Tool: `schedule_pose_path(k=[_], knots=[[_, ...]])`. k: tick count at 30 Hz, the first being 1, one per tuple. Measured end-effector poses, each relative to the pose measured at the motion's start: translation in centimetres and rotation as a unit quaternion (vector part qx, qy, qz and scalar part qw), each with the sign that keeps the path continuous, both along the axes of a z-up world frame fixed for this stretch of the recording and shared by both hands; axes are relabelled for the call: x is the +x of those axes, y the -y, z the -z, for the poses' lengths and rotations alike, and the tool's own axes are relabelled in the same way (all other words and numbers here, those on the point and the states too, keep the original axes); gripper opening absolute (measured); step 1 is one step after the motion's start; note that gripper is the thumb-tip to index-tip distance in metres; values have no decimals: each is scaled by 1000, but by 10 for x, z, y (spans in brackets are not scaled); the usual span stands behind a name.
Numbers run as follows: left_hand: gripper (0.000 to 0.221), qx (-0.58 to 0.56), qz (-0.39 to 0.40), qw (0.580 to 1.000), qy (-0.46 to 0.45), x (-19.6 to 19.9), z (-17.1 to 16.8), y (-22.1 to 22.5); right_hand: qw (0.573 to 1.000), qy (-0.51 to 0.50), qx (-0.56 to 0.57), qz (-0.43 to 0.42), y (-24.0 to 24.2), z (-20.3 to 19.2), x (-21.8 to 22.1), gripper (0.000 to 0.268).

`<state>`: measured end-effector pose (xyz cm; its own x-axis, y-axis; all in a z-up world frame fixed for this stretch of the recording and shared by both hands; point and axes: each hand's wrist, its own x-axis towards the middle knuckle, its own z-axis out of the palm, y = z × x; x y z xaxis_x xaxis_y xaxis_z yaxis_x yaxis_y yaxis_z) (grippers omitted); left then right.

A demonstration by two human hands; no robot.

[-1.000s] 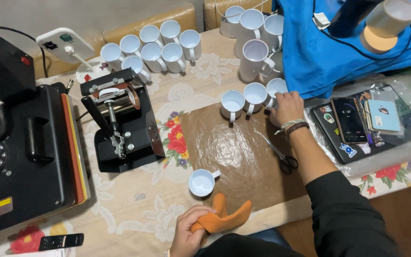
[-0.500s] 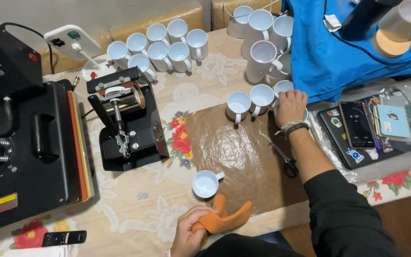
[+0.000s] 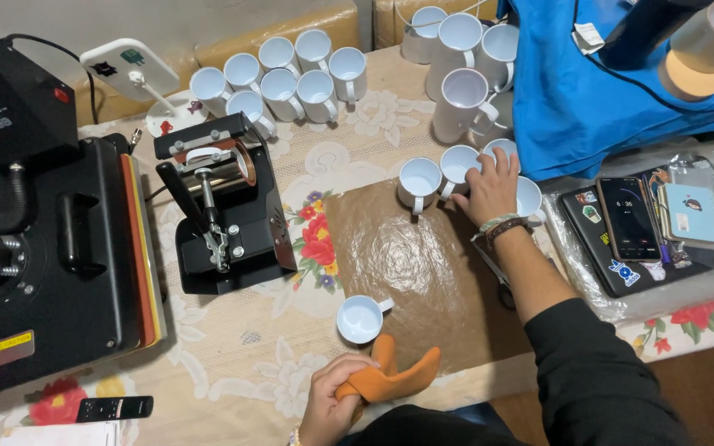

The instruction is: Preparing ceramic mugs for heat press printing by wrapping them with sublimation paper and securing it with tape.

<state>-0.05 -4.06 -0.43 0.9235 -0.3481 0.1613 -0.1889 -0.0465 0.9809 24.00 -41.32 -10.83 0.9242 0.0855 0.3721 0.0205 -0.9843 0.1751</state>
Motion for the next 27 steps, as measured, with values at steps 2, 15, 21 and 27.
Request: schedule_pose_path(k=[2,15,21,27], knots=[[44,2,-3,1000,4,0,2,-2,1000,-2,-1,13,-5,1,2,54],[41,3,-20,999,29,-4,9,-8,983,25,29,-179,-33,-12,-9,59],[44,1,-20,1000,12,-5,5,-9,988,-38,-24,-145,-56,-4,1,51],[45,9,-26,1000,10,-11,5,-16,990,-114,-65,-48,-78,-8,8,68]])
